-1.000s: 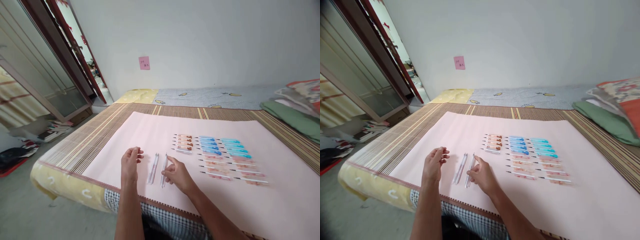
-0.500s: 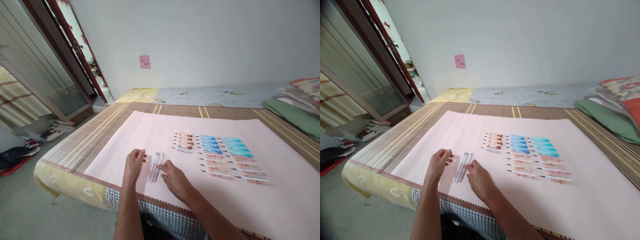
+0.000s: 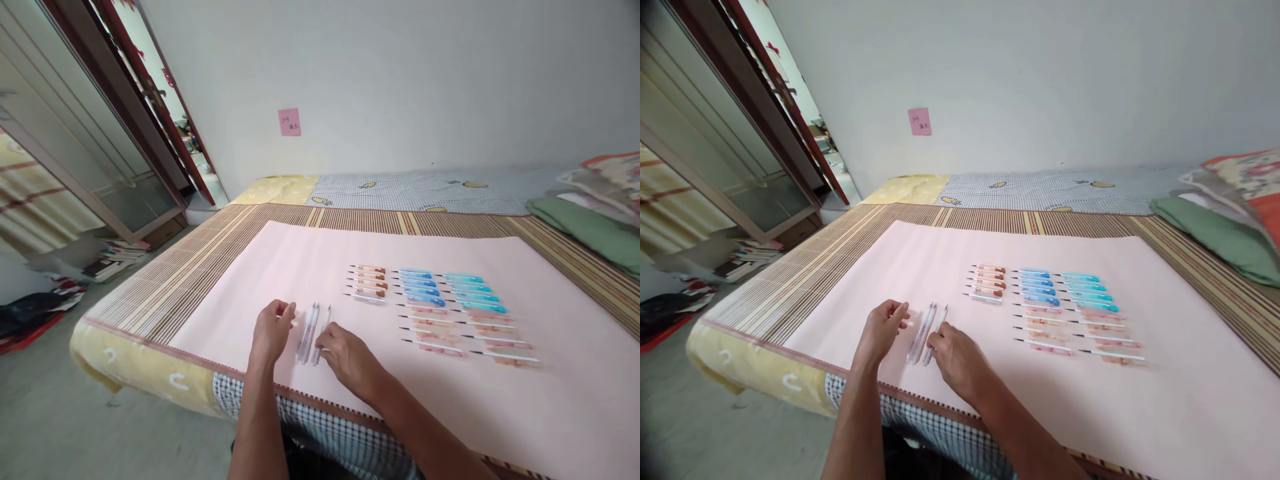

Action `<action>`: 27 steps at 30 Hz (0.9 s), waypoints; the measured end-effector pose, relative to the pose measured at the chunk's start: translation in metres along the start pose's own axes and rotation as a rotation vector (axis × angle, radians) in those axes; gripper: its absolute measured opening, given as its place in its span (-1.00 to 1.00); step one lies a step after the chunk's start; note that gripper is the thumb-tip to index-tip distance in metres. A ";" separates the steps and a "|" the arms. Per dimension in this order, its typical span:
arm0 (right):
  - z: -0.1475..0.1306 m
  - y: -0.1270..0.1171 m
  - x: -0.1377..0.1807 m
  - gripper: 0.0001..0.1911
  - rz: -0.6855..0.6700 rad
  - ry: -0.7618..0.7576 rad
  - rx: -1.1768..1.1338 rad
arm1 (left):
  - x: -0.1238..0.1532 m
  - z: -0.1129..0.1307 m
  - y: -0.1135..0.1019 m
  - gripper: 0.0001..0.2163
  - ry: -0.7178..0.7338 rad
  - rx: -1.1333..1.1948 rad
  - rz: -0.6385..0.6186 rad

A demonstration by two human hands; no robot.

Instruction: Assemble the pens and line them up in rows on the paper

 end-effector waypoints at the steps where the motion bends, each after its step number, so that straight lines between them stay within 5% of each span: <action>1: -0.001 0.001 0.000 -0.79 -0.003 -0.005 0.016 | 0.000 0.000 0.000 -0.71 -0.001 0.001 0.000; 8: -0.005 0.000 0.003 -0.80 0.012 -0.071 0.071 | 0.001 0.002 0.001 -0.72 0.001 -0.009 -0.005; 16: -0.001 -0.005 0.007 -0.92 0.015 0.063 -0.030 | 0.001 0.000 0.002 -0.73 0.017 -0.084 -0.011; 27: -0.012 -0.006 0.006 -0.81 0.014 -0.046 -0.062 | 0.003 -0.008 0.016 -0.75 -0.046 -0.050 -0.105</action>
Point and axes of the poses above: each hand's wrist, its own x-axis away from the middle knuckle, its own y-axis out of the palm, z = x × y, the point moved 8 cm from there along -x, towards the middle knuckle, and after that the axes turned 10 degrees about y, right-handed, at the moved point
